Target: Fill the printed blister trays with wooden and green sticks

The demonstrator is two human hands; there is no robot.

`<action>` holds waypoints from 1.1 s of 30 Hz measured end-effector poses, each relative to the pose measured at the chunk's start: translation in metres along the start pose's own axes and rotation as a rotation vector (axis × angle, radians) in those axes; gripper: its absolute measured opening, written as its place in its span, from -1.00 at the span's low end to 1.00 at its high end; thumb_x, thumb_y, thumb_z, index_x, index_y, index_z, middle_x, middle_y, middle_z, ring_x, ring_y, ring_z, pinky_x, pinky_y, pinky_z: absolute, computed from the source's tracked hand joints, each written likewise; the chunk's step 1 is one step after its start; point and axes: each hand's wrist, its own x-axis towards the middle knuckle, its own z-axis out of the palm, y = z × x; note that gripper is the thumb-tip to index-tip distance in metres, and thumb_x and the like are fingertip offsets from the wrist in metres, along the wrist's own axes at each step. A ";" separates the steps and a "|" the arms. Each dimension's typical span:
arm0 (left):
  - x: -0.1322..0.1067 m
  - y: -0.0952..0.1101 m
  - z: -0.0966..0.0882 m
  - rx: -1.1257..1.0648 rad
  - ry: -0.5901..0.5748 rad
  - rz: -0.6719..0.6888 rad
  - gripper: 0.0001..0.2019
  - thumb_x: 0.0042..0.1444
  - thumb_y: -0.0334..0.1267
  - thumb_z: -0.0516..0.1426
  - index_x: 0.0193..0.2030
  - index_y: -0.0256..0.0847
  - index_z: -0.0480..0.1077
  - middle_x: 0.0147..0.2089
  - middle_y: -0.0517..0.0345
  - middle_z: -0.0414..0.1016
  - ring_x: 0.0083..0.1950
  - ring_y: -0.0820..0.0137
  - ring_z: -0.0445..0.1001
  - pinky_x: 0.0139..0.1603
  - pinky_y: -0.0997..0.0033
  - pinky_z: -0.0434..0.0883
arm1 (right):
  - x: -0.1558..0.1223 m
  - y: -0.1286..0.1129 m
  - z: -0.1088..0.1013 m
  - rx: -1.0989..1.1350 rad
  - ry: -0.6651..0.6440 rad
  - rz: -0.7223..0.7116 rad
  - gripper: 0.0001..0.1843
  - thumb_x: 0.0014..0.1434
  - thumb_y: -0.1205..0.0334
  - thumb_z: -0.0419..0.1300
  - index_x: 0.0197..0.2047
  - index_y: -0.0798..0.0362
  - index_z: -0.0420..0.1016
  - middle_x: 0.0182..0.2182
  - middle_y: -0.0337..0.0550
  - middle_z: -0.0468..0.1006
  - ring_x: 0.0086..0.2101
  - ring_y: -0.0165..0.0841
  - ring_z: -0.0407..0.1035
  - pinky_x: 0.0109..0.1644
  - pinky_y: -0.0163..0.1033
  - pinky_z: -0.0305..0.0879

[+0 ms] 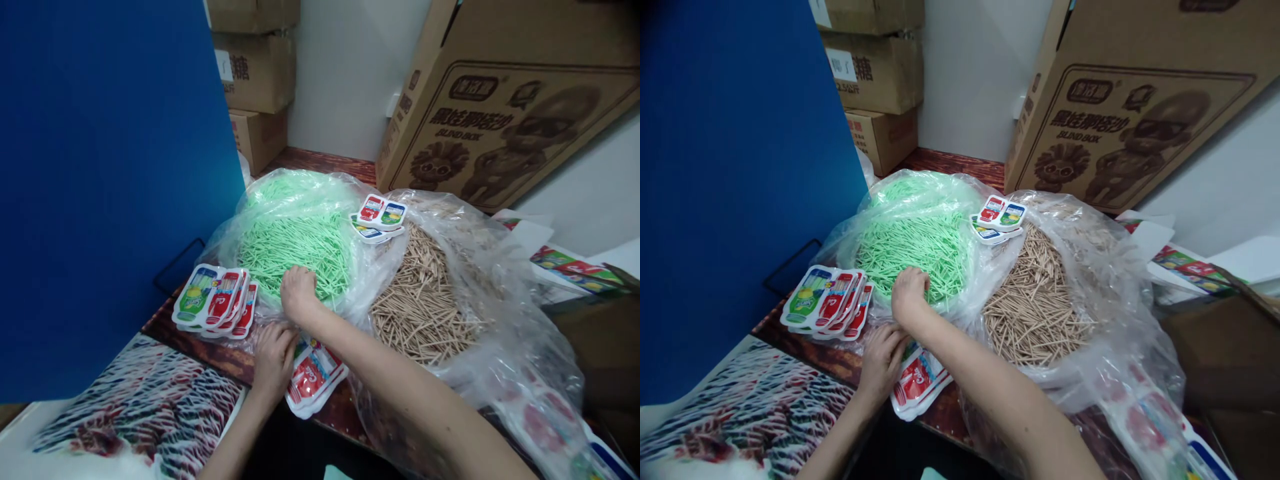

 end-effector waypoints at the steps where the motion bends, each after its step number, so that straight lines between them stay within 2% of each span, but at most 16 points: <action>1: 0.000 0.000 0.000 -0.005 0.000 -0.003 -0.81 0.23 -0.38 0.01 -0.19 -0.18 0.45 -0.19 0.05 0.49 -0.11 0.25 0.41 -0.07 0.19 0.33 | -0.001 0.000 0.003 -0.018 0.008 -0.004 -0.72 0.19 0.50 -0.04 -0.09 0.34 0.40 -0.24 0.27 0.44 -0.20 -0.05 0.37 -0.27 -0.01 0.30; 6: 0.000 0.002 -0.002 -0.011 0.008 -0.016 -0.81 0.24 -0.36 0.00 -0.20 -0.18 0.46 -0.23 0.06 0.48 -0.16 0.28 0.41 -0.11 0.22 0.35 | -0.001 0.001 0.013 -0.035 0.063 -0.033 -0.68 0.23 0.54 -0.16 -0.10 0.34 0.37 -0.24 0.25 0.44 -0.22 -0.08 0.38 -0.24 -0.02 0.28; 10: -0.001 0.003 -0.002 0.008 0.013 -0.008 -0.82 0.23 -0.35 0.02 -0.22 -0.18 0.46 -0.25 0.07 0.47 -0.18 0.28 0.41 -0.13 0.22 0.34 | 0.001 0.015 0.003 0.052 0.056 -0.061 -0.70 0.23 0.53 -0.13 -0.09 0.32 0.37 -0.22 0.24 0.46 -0.19 -0.14 0.41 -0.21 -0.12 0.29; 13: -0.001 0.003 -0.002 0.002 0.011 -0.016 -0.83 0.24 -0.34 0.02 -0.21 -0.18 0.45 -0.24 0.07 0.48 -0.17 0.28 0.41 -0.12 0.21 0.33 | 0.004 0.040 -0.012 0.153 0.048 -0.049 -0.73 0.21 0.52 -0.06 -0.07 0.30 0.35 -0.17 0.25 0.48 -0.15 -0.14 0.42 -0.17 -0.16 0.28; 17: 0.000 0.003 -0.001 -0.017 0.016 -0.015 -0.82 0.24 -0.33 0.02 -0.20 -0.16 0.46 -0.25 0.07 0.49 -0.18 0.28 0.43 -0.12 0.20 0.35 | 0.014 0.081 -0.025 0.352 0.033 0.053 -0.77 0.18 0.47 -0.01 -0.11 0.21 0.36 -0.17 0.20 0.51 -0.13 -0.13 0.43 -0.15 -0.17 0.26; 19: 0.000 0.002 -0.002 -0.036 0.043 -0.006 -0.83 0.22 -0.32 0.04 -0.21 -0.15 0.47 -0.25 0.08 0.51 -0.18 0.27 0.44 -0.10 0.20 0.36 | 0.020 0.100 -0.026 0.496 0.022 0.126 -0.85 0.20 0.41 0.00 -0.20 0.14 0.37 -0.24 0.11 0.54 -0.16 -0.16 0.44 -0.19 -0.20 0.27; 22: 0.000 0.003 -0.006 -0.102 0.108 -0.029 -0.85 0.19 -0.32 0.07 -0.21 -0.13 0.48 -0.23 0.09 0.53 -0.16 0.27 0.46 -0.08 0.20 0.36 | 0.023 0.122 -0.022 0.786 -0.013 0.241 -0.86 0.23 0.35 -0.04 -0.32 0.08 0.31 -0.43 -0.11 0.50 -0.38 -0.31 0.45 -0.36 -0.30 0.27; 25: 0.005 0.006 -0.013 -0.244 0.188 -0.138 -0.87 0.17 -0.28 0.11 -0.23 -0.13 0.50 -0.23 0.10 0.53 -0.16 0.27 0.46 -0.08 0.24 0.37 | 0.016 0.138 -0.014 1.132 -0.060 0.327 -0.83 0.24 0.34 -0.09 -0.37 0.06 0.23 -0.57 -0.28 0.37 -0.59 -0.47 0.33 -0.55 -0.40 0.18; 28: 0.021 0.012 -0.019 -0.491 0.258 -0.376 -0.87 0.12 -0.21 0.16 -0.28 -0.17 0.51 -0.26 0.13 0.53 -0.20 0.32 0.47 -0.12 0.34 0.39 | 0.002 0.145 -0.008 1.460 -0.113 0.367 -0.84 0.25 0.33 -0.07 -0.38 0.07 0.21 -0.61 -0.33 0.30 -0.65 -0.53 0.24 -0.59 -0.44 0.16; 31: 0.053 0.021 -0.017 -0.859 0.305 -0.618 -0.82 0.02 -0.14 0.23 -0.30 -0.20 0.49 -0.32 0.19 0.53 -0.30 0.41 0.46 -0.22 0.45 0.38 | -0.013 0.144 -0.001 1.736 -0.188 0.356 -0.86 0.23 0.33 -0.02 -0.36 0.11 0.28 -0.60 -0.32 0.29 -0.63 -0.55 0.22 -0.56 -0.46 0.18; 33: 0.081 0.026 -0.012 -1.116 0.297 -0.661 -0.78 -0.04 -0.14 0.27 -0.29 -0.21 0.47 -0.35 0.22 0.51 -0.35 0.45 0.46 -0.25 0.45 0.39 | -0.022 0.140 0.005 1.890 -0.241 0.330 -0.88 0.22 0.33 0.02 -0.34 0.13 0.32 -0.59 -0.31 0.31 -0.61 -0.56 0.22 -0.54 -0.46 0.19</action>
